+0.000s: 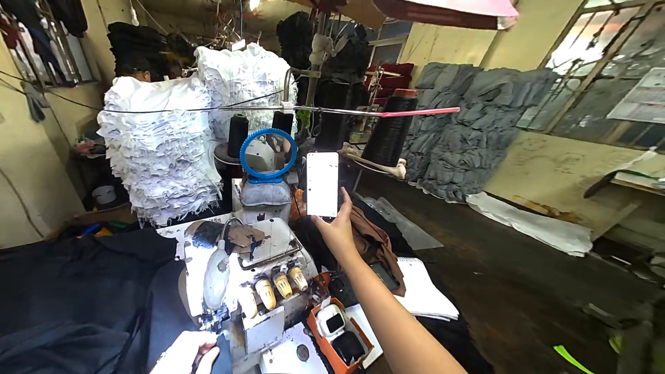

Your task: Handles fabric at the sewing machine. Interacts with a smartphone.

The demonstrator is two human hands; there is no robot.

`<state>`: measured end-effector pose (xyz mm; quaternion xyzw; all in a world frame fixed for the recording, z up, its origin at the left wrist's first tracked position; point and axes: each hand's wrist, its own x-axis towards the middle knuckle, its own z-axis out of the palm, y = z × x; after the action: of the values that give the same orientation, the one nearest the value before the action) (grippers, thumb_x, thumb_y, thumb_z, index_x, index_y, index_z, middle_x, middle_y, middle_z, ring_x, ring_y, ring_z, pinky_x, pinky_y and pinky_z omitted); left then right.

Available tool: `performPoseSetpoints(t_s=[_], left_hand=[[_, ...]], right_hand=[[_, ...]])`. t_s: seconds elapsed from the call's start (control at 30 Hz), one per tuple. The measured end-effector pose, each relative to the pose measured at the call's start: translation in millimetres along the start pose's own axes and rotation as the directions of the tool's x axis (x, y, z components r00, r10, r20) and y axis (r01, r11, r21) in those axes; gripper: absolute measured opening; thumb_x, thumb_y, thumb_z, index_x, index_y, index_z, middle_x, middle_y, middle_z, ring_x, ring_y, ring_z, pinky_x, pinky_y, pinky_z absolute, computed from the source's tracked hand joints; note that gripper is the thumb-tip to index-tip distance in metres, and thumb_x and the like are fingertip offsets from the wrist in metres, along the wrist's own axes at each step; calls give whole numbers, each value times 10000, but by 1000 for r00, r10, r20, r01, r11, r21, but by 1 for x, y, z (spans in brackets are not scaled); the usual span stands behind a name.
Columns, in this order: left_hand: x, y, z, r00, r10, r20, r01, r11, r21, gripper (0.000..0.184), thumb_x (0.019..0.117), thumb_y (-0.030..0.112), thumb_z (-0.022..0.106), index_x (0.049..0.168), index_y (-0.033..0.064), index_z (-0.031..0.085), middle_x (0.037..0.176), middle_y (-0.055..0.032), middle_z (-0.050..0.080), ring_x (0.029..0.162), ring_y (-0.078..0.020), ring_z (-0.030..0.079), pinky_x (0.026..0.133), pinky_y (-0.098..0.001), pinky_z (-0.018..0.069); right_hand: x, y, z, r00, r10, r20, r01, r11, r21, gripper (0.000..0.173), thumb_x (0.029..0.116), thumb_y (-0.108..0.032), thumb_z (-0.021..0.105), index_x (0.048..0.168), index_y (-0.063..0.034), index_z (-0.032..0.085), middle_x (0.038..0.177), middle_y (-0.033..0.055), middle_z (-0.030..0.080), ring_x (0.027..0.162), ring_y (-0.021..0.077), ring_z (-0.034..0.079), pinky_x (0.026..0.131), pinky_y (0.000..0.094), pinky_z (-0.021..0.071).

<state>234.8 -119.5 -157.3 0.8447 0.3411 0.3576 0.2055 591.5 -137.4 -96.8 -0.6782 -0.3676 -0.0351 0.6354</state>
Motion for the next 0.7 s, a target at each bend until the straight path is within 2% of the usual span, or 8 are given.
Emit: performPoseSetpoints(t_s=[0.2,0.4,0.53,0.7], left_hand=[[0,0,0,1000,-1,0,1,1000,-5,249,1038,221,581,1069,35,744,1053,-151,750,986,-267,723,897,-394,555],[0,1,-2,1000,-12,17,12,1000,4,253,1037,219,576,1078,32,741,1060,-158,747,991,-275,720,902,-409,551],[0,0,0,1000,-10,14,10,1000,-1,249,1037,221,578,1075,39,745,1056,-155,748,986,-275,720,898,-404,549],[0,-1,0,1000,-15,24,15,1000,-5,257,1044,233,570,1086,45,741,1070,-149,746,1000,-267,717,912,-401,546]], right_hand=[[1,-4,-5,1000,16,26,-16,1000,5,1069,807,-3,819,1627,-113,141,1595,209,357,1334,302,540,1056,496,486],[11,-13,-13,999,41,4,-41,999,-17,909,897,-108,754,1623,-145,208,1575,205,391,1324,340,529,1034,546,474],[27,-24,-18,1000,15,-18,-15,999,-28,835,925,-136,741,1603,-120,254,1378,219,554,1166,331,605,944,531,515],[41,-41,-17,1000,4,-16,-4,1000,8,793,918,-114,733,1584,-98,301,1277,204,582,1087,279,626,911,460,536]])
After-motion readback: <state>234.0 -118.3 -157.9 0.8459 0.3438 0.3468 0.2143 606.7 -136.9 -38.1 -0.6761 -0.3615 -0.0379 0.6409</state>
